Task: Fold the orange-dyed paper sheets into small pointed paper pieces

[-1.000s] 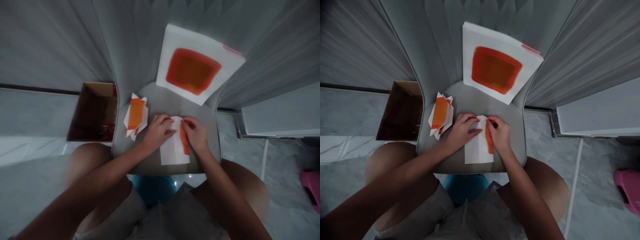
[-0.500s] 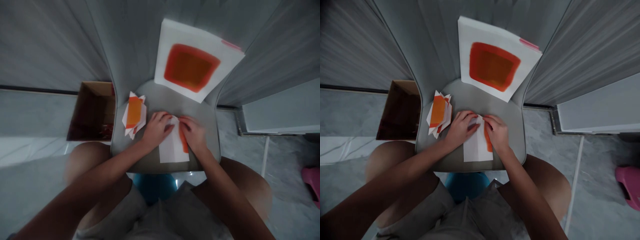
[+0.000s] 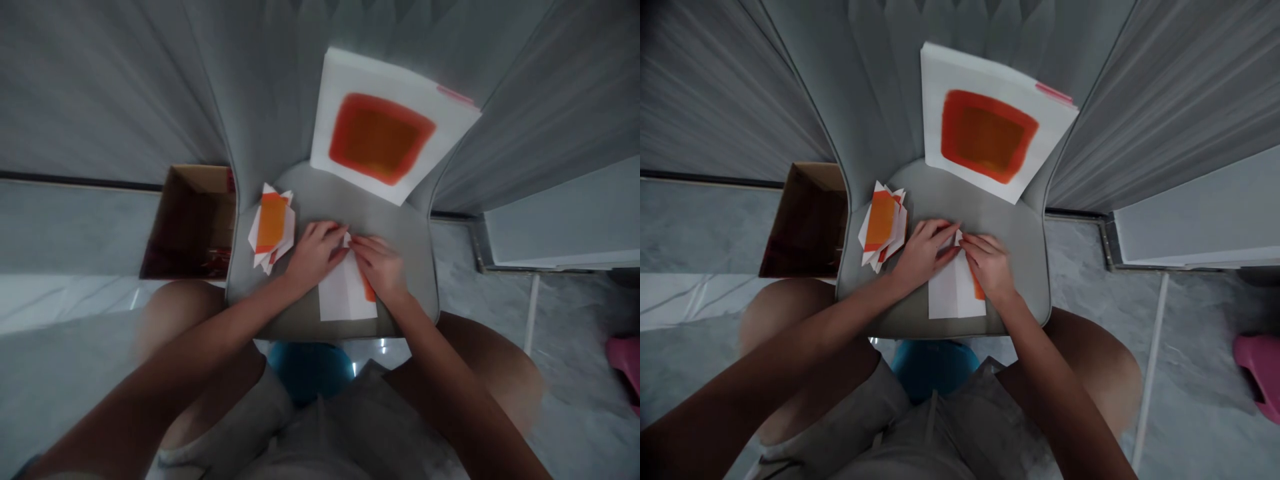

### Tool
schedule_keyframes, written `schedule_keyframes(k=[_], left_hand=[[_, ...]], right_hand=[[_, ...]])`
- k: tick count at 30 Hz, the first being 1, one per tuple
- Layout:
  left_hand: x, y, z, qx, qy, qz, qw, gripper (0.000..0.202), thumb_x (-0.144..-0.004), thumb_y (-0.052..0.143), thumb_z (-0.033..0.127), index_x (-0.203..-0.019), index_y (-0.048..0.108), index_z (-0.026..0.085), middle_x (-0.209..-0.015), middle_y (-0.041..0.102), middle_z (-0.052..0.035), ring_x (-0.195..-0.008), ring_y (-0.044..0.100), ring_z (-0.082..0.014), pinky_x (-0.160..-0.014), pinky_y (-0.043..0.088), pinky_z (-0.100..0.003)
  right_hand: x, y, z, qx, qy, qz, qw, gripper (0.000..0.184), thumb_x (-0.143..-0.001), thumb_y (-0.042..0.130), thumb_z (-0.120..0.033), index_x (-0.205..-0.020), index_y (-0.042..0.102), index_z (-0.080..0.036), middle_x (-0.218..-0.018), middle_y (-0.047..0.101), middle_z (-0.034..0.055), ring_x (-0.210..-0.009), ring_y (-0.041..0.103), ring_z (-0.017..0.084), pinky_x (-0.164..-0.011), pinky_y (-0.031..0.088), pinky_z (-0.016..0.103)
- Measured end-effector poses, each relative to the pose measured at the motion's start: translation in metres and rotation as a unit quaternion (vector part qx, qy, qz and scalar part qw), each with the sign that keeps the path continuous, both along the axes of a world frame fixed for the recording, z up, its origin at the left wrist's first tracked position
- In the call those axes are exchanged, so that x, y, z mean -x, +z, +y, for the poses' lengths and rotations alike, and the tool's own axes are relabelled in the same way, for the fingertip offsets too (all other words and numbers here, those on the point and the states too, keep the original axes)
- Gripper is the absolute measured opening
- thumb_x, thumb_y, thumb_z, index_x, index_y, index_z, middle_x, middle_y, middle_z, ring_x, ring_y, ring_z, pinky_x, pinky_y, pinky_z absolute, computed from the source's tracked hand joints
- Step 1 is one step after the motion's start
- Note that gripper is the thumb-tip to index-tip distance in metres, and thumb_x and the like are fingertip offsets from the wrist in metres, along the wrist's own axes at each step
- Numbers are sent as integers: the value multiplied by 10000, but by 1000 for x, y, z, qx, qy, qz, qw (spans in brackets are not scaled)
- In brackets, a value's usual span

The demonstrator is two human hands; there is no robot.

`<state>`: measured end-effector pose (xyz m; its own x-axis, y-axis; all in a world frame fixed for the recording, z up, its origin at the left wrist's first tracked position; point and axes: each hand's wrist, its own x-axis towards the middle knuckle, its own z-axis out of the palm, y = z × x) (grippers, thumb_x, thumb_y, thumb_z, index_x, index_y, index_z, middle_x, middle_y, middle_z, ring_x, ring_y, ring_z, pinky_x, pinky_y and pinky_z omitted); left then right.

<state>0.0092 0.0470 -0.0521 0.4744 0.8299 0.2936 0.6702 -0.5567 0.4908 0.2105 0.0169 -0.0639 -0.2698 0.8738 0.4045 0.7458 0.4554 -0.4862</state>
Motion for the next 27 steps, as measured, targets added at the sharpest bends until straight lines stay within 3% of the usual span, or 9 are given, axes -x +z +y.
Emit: schedule_keyframes(k=[4, 22, 27], left_hand=[[5, 1, 5, -5, -29, 12, 1000, 368, -1006, 621, 299, -1349, 677, 176, -1289, 620, -130, -1209, 548, -289, -1102, 491, -462], [20, 0, 11, -2, -116, 33, 993, 432, -1022, 600, 308, -1438, 598, 191, -1409, 560, -155, -1308, 515, -309, -1132, 476, -498], [19, 6, 6, -4, -109, 69, 992, 428, -1040, 539, 276, -1453, 574, 171, -1444, 545, -167, -1351, 497, -324, -1149, 463, -523]], right_hand=[[-3, 0, -1, -13, 29, -9, 999, 322, -1044, 519, -203, -1187, 804, -252, -1226, 789, 52, -1145, 724, 237, -1027, 600, 421], [-11, 4, 0, 51, 70, -21, 996, 316, -1016, 551, -181, -1175, 805, -282, -1300, 761, 23, -1226, 700, 235, -1075, 588, 462], [-10, 7, -2, 71, 62, -32, 995, 318, -1016, 548, -195, -1187, 799, -287, -1323, 750, 15, -1267, 679, 237, -1095, 574, 468]])
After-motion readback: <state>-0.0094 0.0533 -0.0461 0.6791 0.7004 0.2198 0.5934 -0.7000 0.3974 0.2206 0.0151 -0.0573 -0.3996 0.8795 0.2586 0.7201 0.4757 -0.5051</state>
